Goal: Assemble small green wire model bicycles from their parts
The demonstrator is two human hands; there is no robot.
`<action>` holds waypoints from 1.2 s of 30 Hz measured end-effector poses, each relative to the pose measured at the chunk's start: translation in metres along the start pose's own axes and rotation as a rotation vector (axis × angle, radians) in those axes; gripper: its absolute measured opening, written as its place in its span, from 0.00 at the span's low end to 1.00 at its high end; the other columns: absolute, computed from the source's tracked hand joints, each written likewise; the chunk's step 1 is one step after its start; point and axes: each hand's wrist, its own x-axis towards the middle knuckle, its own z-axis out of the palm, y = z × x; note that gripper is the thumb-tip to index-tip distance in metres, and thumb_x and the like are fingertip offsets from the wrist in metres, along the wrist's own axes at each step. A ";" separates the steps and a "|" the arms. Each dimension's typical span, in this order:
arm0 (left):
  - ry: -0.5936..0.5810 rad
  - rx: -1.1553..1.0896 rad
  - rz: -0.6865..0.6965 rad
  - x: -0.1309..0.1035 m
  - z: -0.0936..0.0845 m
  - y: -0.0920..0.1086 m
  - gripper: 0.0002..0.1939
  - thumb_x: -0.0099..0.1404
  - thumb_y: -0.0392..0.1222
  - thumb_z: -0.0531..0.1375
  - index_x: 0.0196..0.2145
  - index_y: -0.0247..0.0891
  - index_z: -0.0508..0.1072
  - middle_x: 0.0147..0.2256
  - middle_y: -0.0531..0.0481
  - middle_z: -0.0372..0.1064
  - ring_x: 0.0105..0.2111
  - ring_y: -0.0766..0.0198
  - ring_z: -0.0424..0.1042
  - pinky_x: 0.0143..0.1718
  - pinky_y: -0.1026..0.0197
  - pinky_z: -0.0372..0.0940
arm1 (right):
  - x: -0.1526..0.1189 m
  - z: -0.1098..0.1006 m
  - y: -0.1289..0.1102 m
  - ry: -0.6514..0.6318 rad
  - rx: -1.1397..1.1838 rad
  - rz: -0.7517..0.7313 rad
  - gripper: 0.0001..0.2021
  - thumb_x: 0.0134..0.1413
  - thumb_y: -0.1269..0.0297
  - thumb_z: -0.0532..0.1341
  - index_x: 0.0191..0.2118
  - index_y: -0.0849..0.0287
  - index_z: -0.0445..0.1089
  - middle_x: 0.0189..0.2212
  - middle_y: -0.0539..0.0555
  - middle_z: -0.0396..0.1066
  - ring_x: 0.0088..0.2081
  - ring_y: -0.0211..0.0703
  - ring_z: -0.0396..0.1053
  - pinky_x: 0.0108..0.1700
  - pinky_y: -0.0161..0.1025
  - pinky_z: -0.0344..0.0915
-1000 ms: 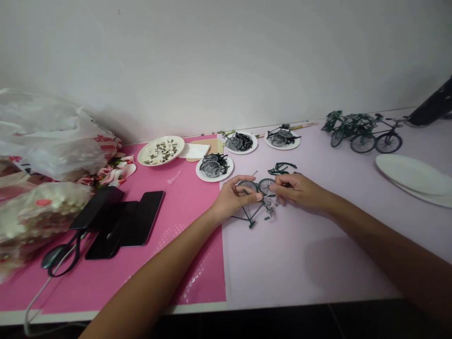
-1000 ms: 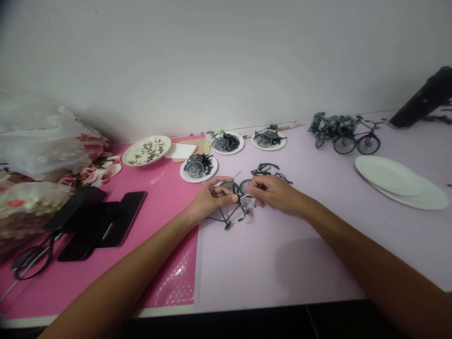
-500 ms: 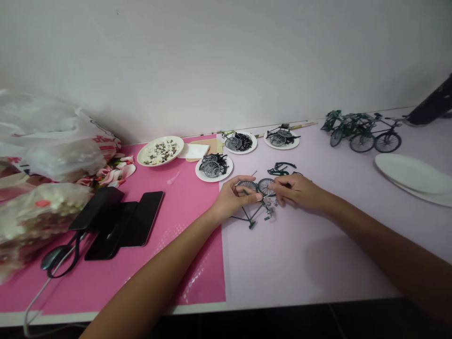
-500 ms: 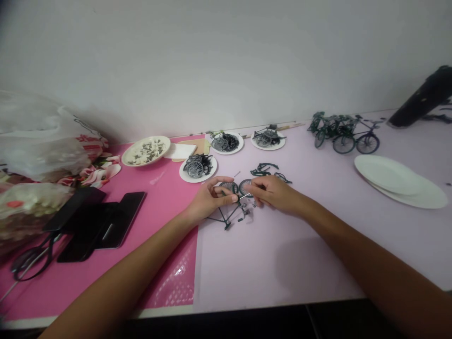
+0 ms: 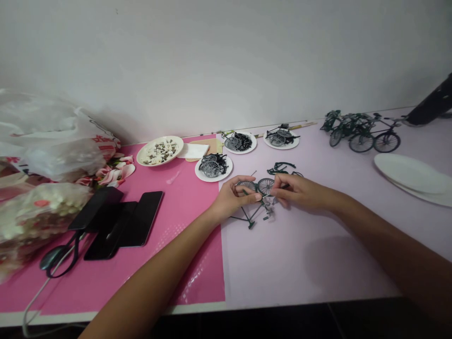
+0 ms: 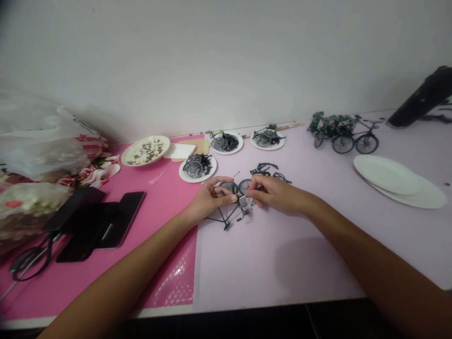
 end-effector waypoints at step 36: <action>0.009 -0.071 -0.007 0.000 0.002 0.000 0.36 0.45 0.46 0.81 0.49 0.35 0.74 0.30 0.52 0.79 0.34 0.60 0.81 0.48 0.54 0.73 | 0.002 0.005 0.000 0.158 -0.089 -0.066 0.28 0.66 0.37 0.57 0.24 0.54 0.62 0.18 0.49 0.67 0.22 0.40 0.62 0.28 0.40 0.59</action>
